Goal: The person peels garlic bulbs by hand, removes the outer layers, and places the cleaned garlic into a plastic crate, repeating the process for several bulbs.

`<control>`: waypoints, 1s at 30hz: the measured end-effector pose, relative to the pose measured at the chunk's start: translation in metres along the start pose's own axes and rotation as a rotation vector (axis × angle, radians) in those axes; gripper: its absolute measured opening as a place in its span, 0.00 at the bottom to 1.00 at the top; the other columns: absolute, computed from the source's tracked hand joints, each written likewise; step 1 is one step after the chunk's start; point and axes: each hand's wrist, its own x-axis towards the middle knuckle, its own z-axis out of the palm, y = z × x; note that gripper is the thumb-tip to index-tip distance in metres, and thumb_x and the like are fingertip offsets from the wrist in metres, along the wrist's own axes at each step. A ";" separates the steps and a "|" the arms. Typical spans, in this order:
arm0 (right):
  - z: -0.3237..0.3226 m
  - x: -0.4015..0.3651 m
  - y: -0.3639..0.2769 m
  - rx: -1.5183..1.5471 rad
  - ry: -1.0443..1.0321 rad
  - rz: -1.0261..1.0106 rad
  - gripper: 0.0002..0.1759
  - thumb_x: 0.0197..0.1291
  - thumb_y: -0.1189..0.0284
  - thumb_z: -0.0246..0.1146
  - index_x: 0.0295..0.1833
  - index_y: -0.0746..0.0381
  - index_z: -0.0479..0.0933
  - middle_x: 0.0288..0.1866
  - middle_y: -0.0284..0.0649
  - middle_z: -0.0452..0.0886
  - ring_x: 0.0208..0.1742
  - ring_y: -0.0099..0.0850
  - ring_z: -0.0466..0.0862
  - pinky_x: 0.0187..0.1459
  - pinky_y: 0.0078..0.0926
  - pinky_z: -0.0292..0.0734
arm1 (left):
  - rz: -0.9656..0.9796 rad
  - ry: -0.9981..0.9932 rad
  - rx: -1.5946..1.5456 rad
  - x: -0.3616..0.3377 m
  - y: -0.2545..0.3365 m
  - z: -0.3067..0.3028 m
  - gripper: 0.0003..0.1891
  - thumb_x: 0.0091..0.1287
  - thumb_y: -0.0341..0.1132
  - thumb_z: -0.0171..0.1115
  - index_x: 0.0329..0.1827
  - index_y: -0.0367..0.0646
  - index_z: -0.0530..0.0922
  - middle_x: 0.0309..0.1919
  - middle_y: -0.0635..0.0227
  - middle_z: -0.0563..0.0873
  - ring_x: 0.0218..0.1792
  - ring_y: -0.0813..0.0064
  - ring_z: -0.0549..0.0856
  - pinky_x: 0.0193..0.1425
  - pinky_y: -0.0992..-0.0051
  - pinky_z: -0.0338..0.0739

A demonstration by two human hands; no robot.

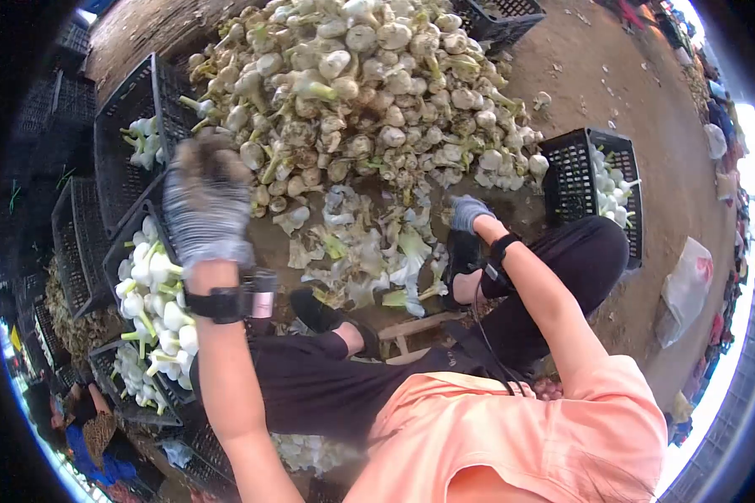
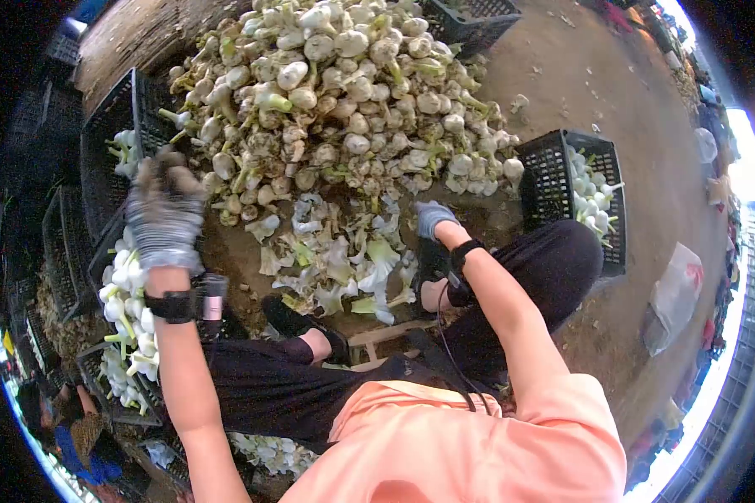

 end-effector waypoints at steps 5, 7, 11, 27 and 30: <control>0.055 0.021 0.007 -0.045 0.153 -0.055 0.21 0.41 0.73 0.58 0.46 0.61 0.76 0.47 0.53 0.76 0.51 0.49 0.75 0.51 0.40 0.71 | -0.224 0.099 0.362 -0.026 -0.067 0.022 0.10 0.59 0.39 0.61 0.40 0.44 0.78 0.28 0.70 0.80 0.27 0.79 0.79 0.29 0.79 0.76; 0.056 0.021 0.006 0.015 0.261 -0.069 0.16 0.45 0.70 0.58 0.43 0.61 0.78 0.45 0.51 0.78 0.47 0.49 0.77 0.48 0.40 0.72 | -0.328 0.103 0.453 -0.031 -0.083 0.025 0.13 0.60 0.38 0.60 0.45 0.43 0.76 0.30 0.71 0.80 0.27 0.80 0.79 0.28 0.80 0.76; 0.016 0.024 -0.034 0.211 0.421 -0.049 0.14 0.49 0.67 0.62 0.39 0.63 0.78 0.32 0.47 0.82 0.35 0.43 0.81 0.39 0.36 0.75 | -0.245 -0.056 0.927 -0.038 -0.114 0.000 0.25 0.56 0.34 0.66 0.57 0.41 0.69 0.41 0.67 0.79 0.39 0.75 0.80 0.40 0.77 0.77; -0.187 -0.131 -0.142 1.180 0.141 -0.578 0.14 0.57 0.65 0.62 0.42 0.66 0.76 0.31 0.31 0.77 0.35 0.17 0.73 0.38 0.18 0.72 | -0.028 -0.432 0.664 -0.076 -0.122 0.036 0.31 0.52 0.34 0.70 0.59 0.38 0.66 0.51 0.65 0.76 0.50 0.76 0.75 0.57 0.74 0.71; -0.183 -0.122 -0.136 1.178 0.168 -0.656 0.13 0.58 0.69 0.61 0.44 0.66 0.76 0.34 0.31 0.78 0.36 0.17 0.73 0.39 0.19 0.72 | -0.047 -0.429 0.700 -0.081 -0.113 0.046 0.34 0.52 0.39 0.70 0.60 0.37 0.65 0.50 0.66 0.76 0.51 0.76 0.75 0.57 0.75 0.69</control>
